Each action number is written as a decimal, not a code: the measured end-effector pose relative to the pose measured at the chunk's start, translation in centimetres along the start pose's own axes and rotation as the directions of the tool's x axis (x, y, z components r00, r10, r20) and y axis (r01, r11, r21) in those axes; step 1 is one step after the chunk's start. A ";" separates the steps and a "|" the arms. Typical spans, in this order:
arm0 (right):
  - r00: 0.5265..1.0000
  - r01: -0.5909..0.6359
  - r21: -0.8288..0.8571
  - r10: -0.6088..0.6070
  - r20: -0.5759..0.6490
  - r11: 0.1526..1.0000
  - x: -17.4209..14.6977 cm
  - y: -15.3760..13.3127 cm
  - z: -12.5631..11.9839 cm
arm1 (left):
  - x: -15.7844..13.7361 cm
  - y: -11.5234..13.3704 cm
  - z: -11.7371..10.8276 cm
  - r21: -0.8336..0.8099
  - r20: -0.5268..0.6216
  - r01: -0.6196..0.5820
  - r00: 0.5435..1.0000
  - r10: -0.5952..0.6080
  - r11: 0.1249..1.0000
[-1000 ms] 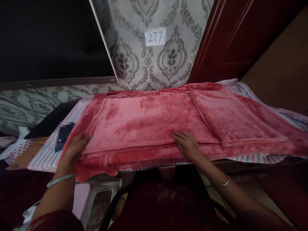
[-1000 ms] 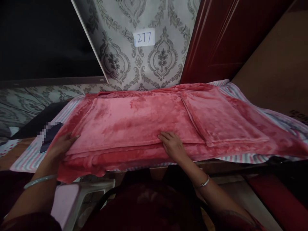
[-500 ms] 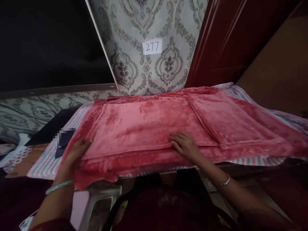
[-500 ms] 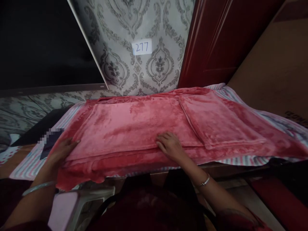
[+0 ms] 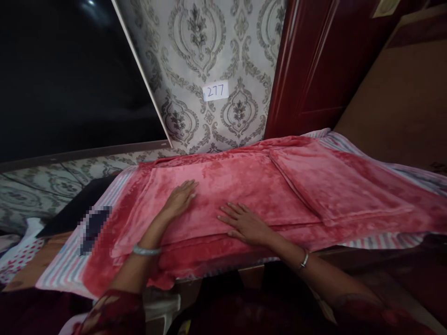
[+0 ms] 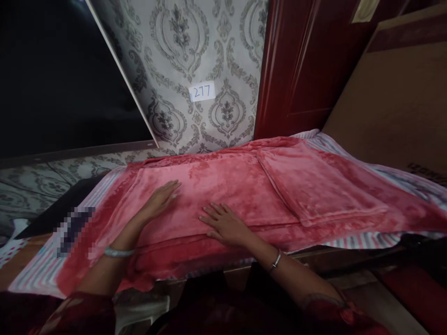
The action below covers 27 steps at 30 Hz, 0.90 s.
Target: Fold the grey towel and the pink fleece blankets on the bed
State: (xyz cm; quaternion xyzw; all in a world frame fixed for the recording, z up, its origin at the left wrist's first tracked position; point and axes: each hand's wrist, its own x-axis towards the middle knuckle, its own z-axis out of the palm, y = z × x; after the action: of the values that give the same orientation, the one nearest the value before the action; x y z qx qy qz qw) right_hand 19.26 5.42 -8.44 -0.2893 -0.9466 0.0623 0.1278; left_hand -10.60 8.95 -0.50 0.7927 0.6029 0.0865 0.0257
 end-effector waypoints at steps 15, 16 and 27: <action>1.000 -0.022 0.130 0.022 -0.001 0.991 0.1 -0.1 -0.5 | 5.7 -0.2 1.6 0.175 0.137 0.334 0.923 -0.359 0.926; 1.000 -0.022 0.140 0.022 -0.003 0.990 0.2 -0.1 -0.5 | 6.5 0.4 1.5 0.174 0.126 0.292 0.941 -0.315 0.941; 1.000 -0.021 0.243 0.025 -0.016 0.970 0.1 -0.1 -0.8 | 13.5 2.0 4.9 0.213 0.107 0.192 0.970 -0.218 0.958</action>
State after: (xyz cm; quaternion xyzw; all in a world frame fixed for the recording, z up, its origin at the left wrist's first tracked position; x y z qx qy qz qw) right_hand 19.32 5.43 -7.58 -0.2830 -0.9272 0.1764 0.1706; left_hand -4.34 21.71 -3.62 0.7284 0.6845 -0.0293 -0.0067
